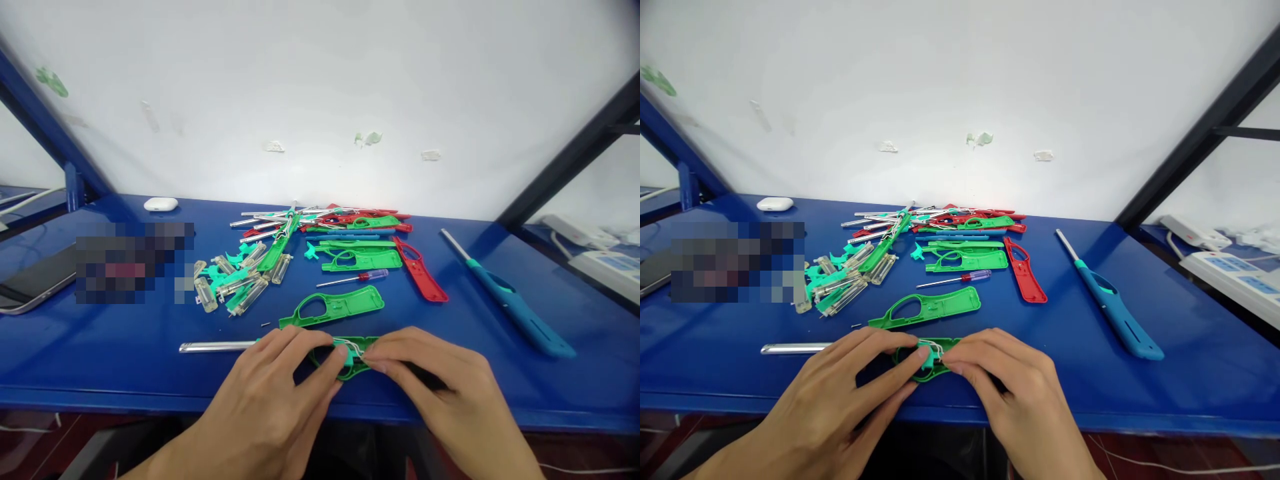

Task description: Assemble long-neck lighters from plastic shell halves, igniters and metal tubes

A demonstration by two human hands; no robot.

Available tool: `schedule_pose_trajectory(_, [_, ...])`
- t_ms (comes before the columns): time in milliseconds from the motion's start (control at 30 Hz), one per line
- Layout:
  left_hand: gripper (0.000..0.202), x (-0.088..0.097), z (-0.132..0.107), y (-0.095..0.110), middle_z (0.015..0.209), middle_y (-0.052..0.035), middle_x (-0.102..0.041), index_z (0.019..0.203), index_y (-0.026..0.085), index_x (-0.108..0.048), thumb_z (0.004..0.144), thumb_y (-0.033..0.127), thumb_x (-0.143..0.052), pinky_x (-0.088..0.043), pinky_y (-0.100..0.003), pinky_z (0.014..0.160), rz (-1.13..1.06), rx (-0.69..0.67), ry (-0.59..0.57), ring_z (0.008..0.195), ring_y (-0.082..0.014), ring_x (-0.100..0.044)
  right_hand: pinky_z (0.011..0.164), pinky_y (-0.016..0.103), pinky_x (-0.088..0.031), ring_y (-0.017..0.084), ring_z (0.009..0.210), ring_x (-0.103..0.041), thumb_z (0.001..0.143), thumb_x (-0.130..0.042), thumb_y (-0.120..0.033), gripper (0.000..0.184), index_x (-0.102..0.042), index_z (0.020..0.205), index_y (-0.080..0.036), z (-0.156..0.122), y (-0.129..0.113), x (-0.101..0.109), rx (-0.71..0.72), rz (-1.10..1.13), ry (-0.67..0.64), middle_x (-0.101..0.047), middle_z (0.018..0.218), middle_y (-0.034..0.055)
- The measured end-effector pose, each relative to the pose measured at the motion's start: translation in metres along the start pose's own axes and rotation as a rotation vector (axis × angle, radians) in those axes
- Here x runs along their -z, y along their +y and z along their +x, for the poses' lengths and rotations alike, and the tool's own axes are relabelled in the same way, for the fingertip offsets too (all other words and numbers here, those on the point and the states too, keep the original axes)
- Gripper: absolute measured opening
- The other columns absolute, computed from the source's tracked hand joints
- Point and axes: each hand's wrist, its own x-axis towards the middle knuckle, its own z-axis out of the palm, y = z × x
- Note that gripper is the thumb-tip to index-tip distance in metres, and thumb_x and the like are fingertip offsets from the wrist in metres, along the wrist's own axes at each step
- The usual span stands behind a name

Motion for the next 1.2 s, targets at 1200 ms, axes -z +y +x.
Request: schedule_pose_trajectory(1200, [0.039,0.000,-0.006,-0.001,0.114,-0.0155,-0.076,0.128,0.013,-0.070,0.095,0.004,-0.052,-0.068,-0.053,0.078,0.046,-0.028,-0.028,0.096,-0.0324,-0.075,0.087,0.023,-0.064,0.014,0.090,-0.082,0.107,-0.056,-0.016,0.023,-0.075,0.118,-0.024,-0.020,0.008,0.002,0.412,-0.430,0.102,-0.086,0.104,-0.0064])
